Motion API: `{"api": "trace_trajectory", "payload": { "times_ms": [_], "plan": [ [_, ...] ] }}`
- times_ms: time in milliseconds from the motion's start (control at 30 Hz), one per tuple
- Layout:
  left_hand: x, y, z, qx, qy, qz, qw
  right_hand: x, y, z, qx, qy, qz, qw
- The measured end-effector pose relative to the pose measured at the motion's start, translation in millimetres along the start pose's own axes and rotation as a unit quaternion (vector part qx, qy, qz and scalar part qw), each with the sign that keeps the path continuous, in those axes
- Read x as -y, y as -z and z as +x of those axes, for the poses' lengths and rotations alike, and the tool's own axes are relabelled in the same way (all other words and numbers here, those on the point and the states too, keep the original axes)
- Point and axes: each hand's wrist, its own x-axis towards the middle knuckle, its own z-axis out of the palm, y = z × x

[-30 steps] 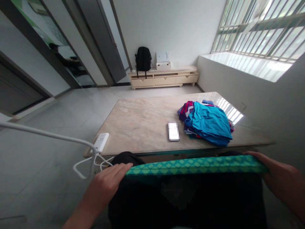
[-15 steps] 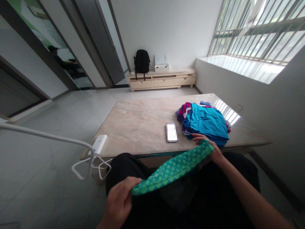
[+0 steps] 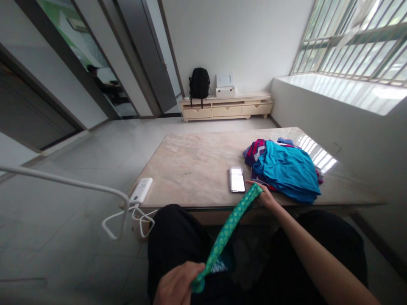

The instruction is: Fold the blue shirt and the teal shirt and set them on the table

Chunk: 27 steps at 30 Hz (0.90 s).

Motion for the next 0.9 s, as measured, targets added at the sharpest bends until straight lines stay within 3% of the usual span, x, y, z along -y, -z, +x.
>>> {"api": "trace_trajectory", "payload": {
  "times_ms": [100,233,367,500,633,733,800,900],
  "plan": [
    [27.3,9.9,-3.2,-0.007,0.002,0.091,0.996,11.1,21.5,-29.2,-0.020,-0.017,-0.042,0.999],
    [59.8,31.2,-9.0,-0.020,0.034,0.204,0.978,32.5,67.6,-81.9,-0.056,-0.068,-0.110,0.990],
    [75.1,37.8,-14.5,-0.003,0.049,0.230,0.972,54.9,104.0,-134.8,-0.067,-0.165,0.019,0.984],
    [75.1,27.1,-9.0,-0.019,0.194,0.169,0.966,70.1,110.6,-169.7,-0.130,-0.219,0.245,0.936],
    [74.6,19.5,2.2,-0.009,0.330,0.039,0.943,69.2,110.4,-182.6,-0.227,-0.222,0.361,0.877],
    [76.5,18.7,5.7,-0.006,0.320,-0.012,0.947,61.7,116.5,-185.3,-0.270,-0.226,0.406,0.843],
    [77.4,18.1,4.5,0.000,0.286,-0.007,0.958,60.1,119.3,-186.3,-0.288,-0.228,0.406,0.837],
    [75.5,15.5,0.2,0.012,0.246,0.053,0.968,67.7,115.0,-187.1,-0.285,-0.201,0.337,0.875]
  ]
}}
